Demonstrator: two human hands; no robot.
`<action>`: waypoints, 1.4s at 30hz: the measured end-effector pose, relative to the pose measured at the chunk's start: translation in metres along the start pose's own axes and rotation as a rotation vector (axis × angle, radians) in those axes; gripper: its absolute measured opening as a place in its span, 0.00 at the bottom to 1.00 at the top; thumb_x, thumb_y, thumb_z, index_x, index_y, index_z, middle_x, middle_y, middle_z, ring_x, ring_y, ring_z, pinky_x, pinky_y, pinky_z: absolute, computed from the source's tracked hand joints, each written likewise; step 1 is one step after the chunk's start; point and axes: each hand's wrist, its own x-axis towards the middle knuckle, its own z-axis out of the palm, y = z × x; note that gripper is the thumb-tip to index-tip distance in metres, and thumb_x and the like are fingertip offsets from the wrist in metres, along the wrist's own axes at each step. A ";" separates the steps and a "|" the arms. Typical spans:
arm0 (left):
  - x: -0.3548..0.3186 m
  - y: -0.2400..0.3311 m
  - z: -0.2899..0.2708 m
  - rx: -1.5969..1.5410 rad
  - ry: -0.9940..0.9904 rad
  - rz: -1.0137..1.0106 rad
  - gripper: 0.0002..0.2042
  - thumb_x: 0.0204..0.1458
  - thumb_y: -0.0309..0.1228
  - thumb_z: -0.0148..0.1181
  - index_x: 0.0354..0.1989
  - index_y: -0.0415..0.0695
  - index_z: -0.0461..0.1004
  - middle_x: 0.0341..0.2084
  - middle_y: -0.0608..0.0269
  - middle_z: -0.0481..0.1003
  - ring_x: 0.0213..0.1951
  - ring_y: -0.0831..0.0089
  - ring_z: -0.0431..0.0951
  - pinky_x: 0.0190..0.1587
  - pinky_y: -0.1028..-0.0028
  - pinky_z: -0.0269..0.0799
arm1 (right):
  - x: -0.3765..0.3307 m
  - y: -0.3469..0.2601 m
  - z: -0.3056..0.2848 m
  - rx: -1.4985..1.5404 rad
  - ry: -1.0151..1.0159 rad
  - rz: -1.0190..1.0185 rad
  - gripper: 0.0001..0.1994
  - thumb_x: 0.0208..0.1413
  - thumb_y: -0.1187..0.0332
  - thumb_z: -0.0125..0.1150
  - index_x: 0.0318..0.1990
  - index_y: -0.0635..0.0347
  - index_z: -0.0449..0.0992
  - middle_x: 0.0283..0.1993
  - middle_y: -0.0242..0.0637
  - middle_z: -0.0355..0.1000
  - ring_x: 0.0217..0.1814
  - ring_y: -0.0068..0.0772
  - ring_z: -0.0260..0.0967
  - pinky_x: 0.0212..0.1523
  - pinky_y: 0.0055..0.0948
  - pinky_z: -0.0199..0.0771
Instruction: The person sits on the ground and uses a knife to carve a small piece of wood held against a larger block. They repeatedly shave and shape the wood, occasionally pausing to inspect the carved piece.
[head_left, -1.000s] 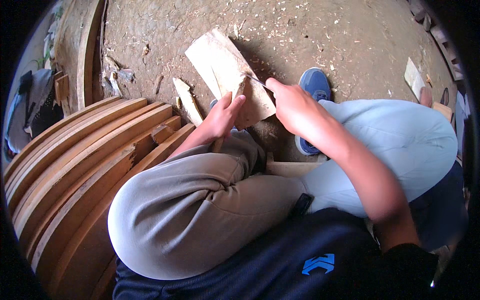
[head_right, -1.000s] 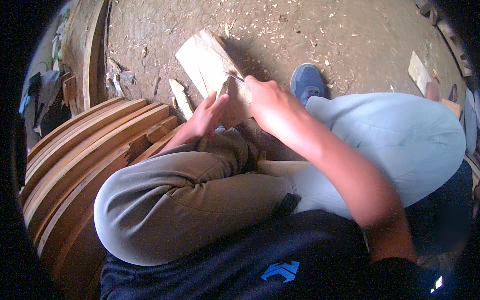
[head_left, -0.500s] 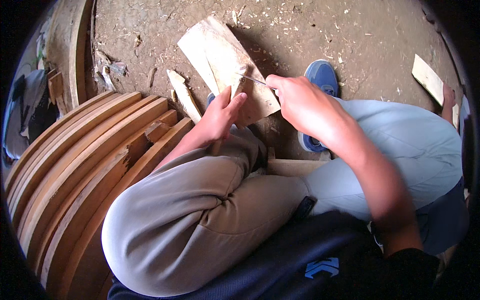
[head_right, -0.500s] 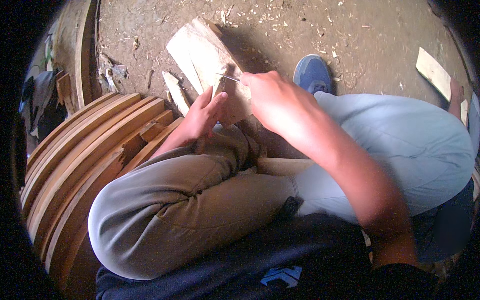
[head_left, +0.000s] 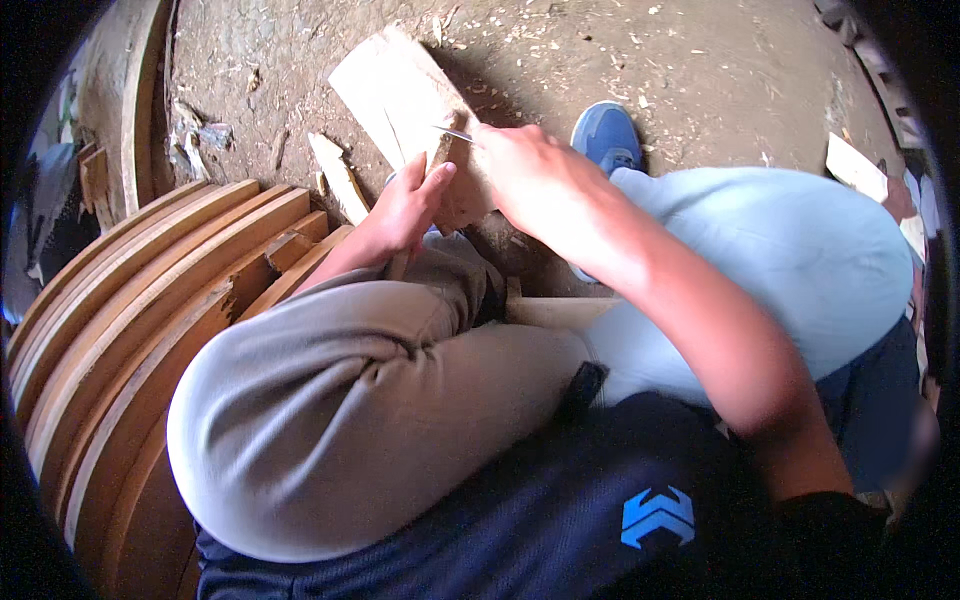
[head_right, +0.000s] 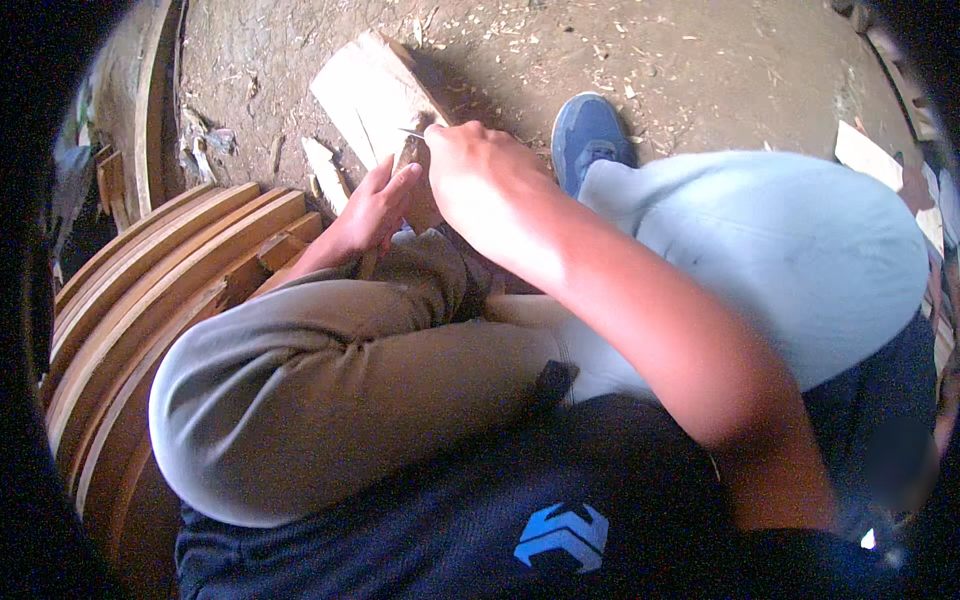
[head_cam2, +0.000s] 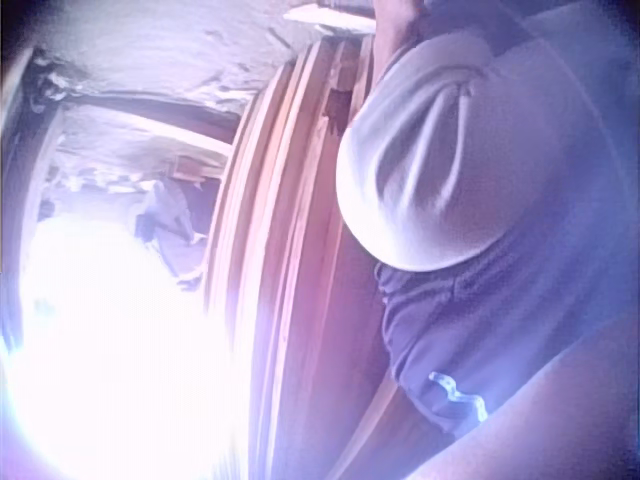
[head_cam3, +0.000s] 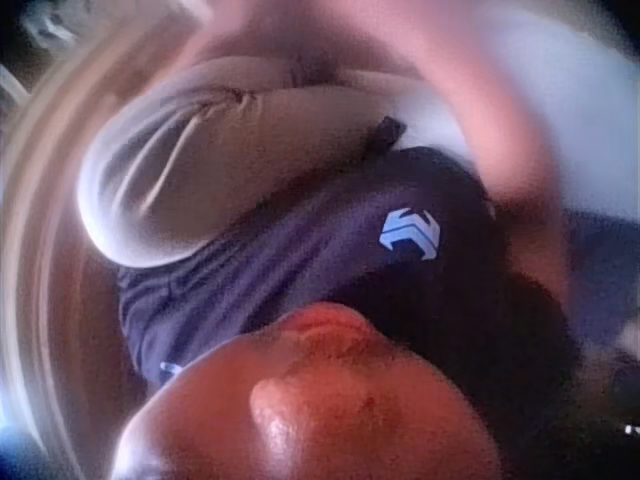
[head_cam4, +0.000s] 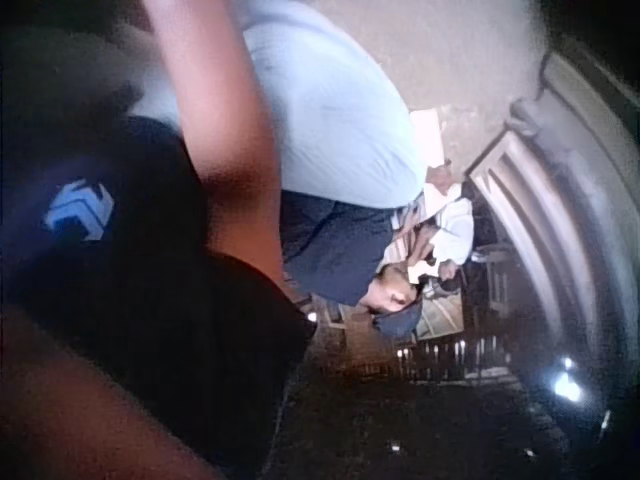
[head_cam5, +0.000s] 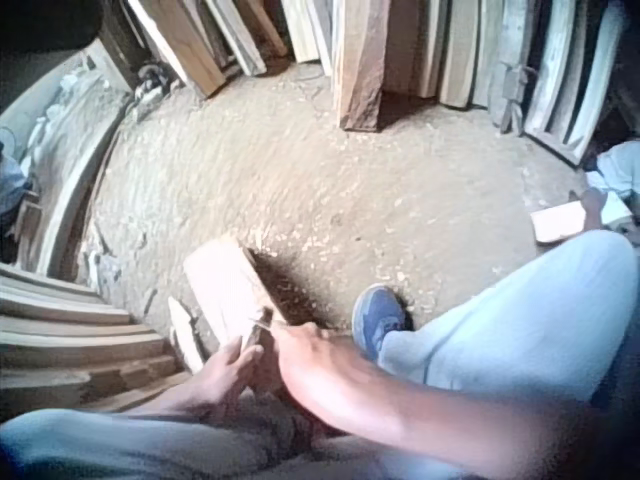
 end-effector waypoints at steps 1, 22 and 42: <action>0.003 -0.007 -0.003 -0.015 -0.004 -0.002 0.17 0.68 0.45 0.46 0.48 0.40 0.66 0.15 0.68 0.66 0.14 0.78 0.66 0.14 0.73 0.60 | 0.002 0.000 0.006 -0.012 0.019 -0.001 0.10 0.60 0.74 0.48 0.45 0.68 0.73 0.40 0.61 0.76 0.47 0.58 0.78 0.48 0.48 0.79; -0.001 -0.003 -0.003 -0.082 -0.035 0.044 0.17 0.68 0.47 0.47 0.36 0.45 0.61 0.13 0.70 0.62 0.10 0.77 0.61 0.11 0.76 0.55 | 0.003 0.032 -0.006 -0.019 0.182 -0.009 0.07 0.63 0.72 0.45 0.44 0.66 0.63 0.36 0.66 0.74 0.45 0.66 0.74 0.42 0.53 0.73; 0.001 -0.011 0.000 -0.131 -0.007 0.018 0.14 0.68 0.44 0.48 0.41 0.44 0.63 0.15 0.73 0.63 0.13 0.81 0.60 0.14 0.76 0.53 | 0.054 0.062 -0.018 -0.320 -0.005 -0.223 0.07 0.61 0.63 0.53 0.39 0.47 0.77 0.34 0.45 0.78 0.40 0.55 0.76 0.38 0.52 0.73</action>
